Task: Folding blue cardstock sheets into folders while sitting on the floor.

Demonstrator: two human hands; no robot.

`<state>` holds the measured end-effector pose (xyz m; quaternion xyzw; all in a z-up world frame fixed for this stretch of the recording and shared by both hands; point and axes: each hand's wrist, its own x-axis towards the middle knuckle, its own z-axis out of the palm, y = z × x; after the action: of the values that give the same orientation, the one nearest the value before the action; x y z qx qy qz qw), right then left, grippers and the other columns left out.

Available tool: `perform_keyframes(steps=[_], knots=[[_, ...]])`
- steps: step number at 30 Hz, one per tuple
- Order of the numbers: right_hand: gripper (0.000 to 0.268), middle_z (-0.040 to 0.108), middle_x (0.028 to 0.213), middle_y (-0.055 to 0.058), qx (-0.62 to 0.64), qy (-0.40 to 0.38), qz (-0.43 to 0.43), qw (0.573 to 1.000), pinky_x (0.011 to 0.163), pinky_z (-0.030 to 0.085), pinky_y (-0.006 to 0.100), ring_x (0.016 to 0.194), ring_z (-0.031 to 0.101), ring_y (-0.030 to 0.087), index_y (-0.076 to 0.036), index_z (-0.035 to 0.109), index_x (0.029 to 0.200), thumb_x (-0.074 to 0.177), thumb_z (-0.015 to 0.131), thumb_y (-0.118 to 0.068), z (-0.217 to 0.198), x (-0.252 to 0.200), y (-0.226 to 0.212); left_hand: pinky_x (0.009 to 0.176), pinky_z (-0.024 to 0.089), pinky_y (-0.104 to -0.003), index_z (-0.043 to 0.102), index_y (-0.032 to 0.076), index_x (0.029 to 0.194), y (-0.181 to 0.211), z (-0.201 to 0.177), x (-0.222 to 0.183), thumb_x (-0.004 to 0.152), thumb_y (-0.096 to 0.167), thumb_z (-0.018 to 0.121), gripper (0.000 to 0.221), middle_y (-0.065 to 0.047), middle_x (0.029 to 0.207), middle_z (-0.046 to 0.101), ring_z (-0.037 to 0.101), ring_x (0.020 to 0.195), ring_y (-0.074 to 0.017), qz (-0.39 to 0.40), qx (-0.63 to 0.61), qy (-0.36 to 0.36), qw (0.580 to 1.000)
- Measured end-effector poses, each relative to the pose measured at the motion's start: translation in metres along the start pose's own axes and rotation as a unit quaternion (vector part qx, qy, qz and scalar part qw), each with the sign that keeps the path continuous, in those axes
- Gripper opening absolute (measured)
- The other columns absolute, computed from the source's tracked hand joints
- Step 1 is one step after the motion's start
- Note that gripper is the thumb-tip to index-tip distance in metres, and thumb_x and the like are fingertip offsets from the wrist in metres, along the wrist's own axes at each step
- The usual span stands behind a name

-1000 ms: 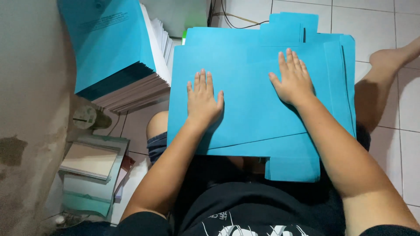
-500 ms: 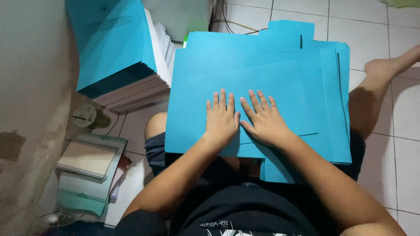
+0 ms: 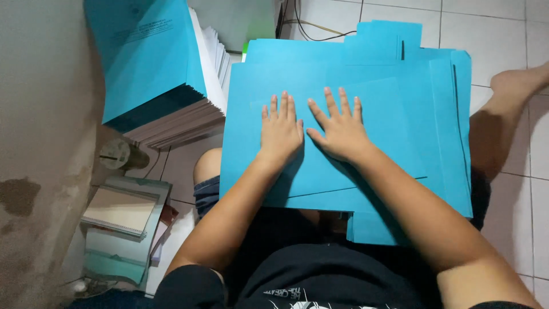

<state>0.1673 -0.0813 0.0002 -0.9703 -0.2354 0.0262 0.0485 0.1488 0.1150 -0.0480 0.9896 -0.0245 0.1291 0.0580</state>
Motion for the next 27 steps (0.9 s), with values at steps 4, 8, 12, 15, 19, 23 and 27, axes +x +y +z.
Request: perform_keyframes(steps=[4,8,12,15,19,23,27], knots=[[0.072,0.020,0.173,0.013,0.001,-0.025,-0.039,0.999,0.120,0.005,0.072,0.158,0.012,0.041,-0.033,0.025,0.165,0.101,0.032,-0.066,0.000,0.012,0.006,0.122,0.017,-0.063,0.034,0.007,0.160,-0.007,-0.016,-0.009,0.104,0.038,0.036,0.064,-0.018,0.167,0.030,0.026,0.155,-0.0365,0.033,-0.052,-0.072,0.995],[0.074,0.021,0.172,0.019,0.013,0.006,0.038,0.999,0.123,0.010,0.067,0.158,0.018,0.039,-0.023,0.029,0.166,0.105,0.032,-0.065,-0.007,-0.003,0.078,0.122,0.018,-0.061,0.035,0.001,0.158,-0.049,-0.021,-0.025,0.103,0.037,0.038,0.066,-0.022,0.165,0.033,0.029,0.154,-0.0372,0.005,-0.050,-0.058,0.997],[0.080,0.020,0.172,0.022,0.005,0.006,0.064,0.998,0.125,0.013,0.063,0.159,0.017,0.039,-0.016,0.026,0.166,0.103,0.034,-0.064,-0.006,-0.058,0.110,0.120,0.020,-0.064,0.033,-0.002,0.158,-0.069,-0.025,-0.067,0.104,0.035,0.041,0.066,-0.024,0.165,0.032,0.028,0.153,-0.0411,-0.005,-0.032,-0.034,0.999],[0.086,0.023,0.170,0.024,-0.021,0.019,0.066,0.997,0.126,0.014,0.059,0.159,0.019,0.039,-0.007,0.026,0.165,0.102,0.033,-0.065,0.003,-0.090,0.113,0.120,0.015,-0.065,0.032,0.000,0.159,-0.070,-0.029,-0.088,0.106,0.036,0.040,0.065,-0.024,0.167,0.026,0.022,0.155,-0.0423,0.036,0.023,-0.014,0.999],[0.088,0.023,0.168,0.031,-0.043,0.017,0.030,0.999,0.125,0.003,0.067,0.158,0.016,0.044,-0.005,0.026,0.165,0.102,0.033,-0.067,0.010,-0.089,0.079,0.117,0.018,-0.068,0.039,0.001,0.156,-0.033,-0.025,-0.082,0.104,0.036,0.043,0.063,-0.029,0.165,0.026,0.022,0.153,-0.0461,0.070,0.015,-0.046,0.996],[0.086,0.022,0.169,0.025,-0.013,-0.015,-0.064,0.998,0.120,0.005,0.071,0.157,0.016,0.044,-0.017,0.027,0.165,0.099,0.032,-0.072,-0.002,-0.052,0.000,0.118,0.020,-0.068,0.028,0.017,0.163,0.006,-0.018,-0.031,0.105,0.050,0.033,0.067,-0.025,0.165,0.026,0.024,0.154,-0.0443,0.114,-0.031,-0.110,0.987],[0.076,0.017,0.172,0.012,0.004,-0.036,-0.057,0.998,0.118,0.003,0.075,0.159,0.009,0.038,-0.034,0.021,0.166,0.099,0.033,-0.070,-0.003,-0.018,0.008,0.120,0.021,-0.062,0.033,0.016,0.162,-0.007,-0.012,-0.007,0.106,0.041,0.035,0.061,-0.020,0.164,0.032,0.028,0.153,-0.0397,0.073,-0.063,-0.085,0.992]])
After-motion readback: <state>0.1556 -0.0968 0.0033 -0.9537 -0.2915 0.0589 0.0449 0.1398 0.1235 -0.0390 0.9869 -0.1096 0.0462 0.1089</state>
